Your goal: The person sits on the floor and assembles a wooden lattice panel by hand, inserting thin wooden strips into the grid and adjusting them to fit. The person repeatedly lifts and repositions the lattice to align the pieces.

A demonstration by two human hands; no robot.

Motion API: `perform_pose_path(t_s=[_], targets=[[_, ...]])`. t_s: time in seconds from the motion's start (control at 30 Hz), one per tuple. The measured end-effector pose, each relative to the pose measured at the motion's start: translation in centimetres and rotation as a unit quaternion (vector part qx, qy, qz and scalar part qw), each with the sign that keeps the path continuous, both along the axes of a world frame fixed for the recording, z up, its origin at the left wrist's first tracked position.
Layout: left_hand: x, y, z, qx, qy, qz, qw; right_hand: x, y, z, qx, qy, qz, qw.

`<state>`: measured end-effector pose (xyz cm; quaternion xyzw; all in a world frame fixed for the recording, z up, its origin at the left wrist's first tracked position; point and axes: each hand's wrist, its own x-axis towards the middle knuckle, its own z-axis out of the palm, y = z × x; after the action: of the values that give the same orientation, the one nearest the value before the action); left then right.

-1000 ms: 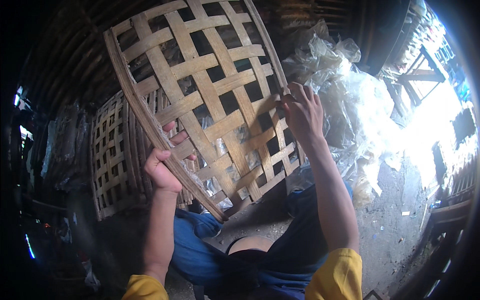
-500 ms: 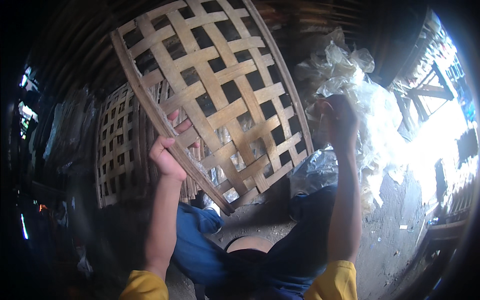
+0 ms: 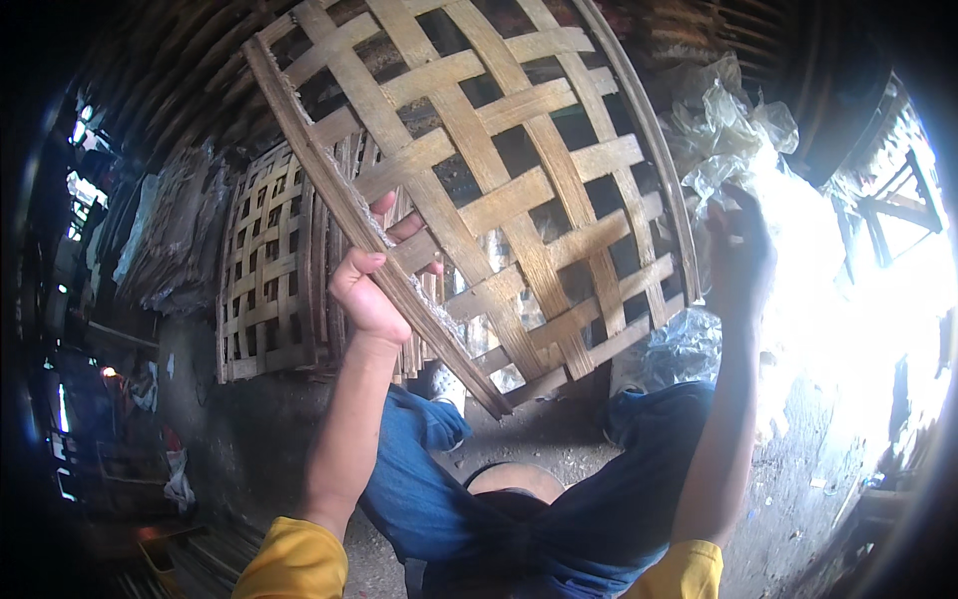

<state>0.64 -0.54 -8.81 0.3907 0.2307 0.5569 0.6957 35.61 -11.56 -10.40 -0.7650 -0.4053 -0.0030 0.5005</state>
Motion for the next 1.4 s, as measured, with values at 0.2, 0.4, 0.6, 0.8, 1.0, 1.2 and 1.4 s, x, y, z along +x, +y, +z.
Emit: perform_pose_path(t_s=[0.2,0.4,0.6,0.8,1.0,1.2,1.4], targets=[[0.8,0.1,0.0,-0.002,0.017,0.023,1.000,-3.0,1.2,-0.1,0.075,-0.157,0.039,0.984],[0.6,0.7,-0.2,-0.014,0.034,-0.008,0.999,-13.7,2.7,1.3,0.129,-0.174,0.306,0.927],[1.2,1.2,0.1,-0.043,0.026,-0.023,0.998,-19.4,4.4,1.4,0.088,-0.232,0.345,0.905],[1.1,1.4,0.2,-0.056,0.042,-0.023,0.997,-19.8,4.8,0.4,0.096,-0.214,0.351,0.906],[1.2,1.4,0.2,-0.058,0.034,-0.022,0.998,-19.3,4.9,0.4,0.087,-0.183,0.375,0.905],[1.1,1.0,0.4,-0.042,0.033,-0.016,0.998,-19.1,5.2,0.3,0.093,-0.195,0.391,0.895],[1.1,1.0,0.5,-0.045,0.036,-0.017,0.998,-18.7,5.1,0.7,0.080,-0.218,0.411,0.881]])
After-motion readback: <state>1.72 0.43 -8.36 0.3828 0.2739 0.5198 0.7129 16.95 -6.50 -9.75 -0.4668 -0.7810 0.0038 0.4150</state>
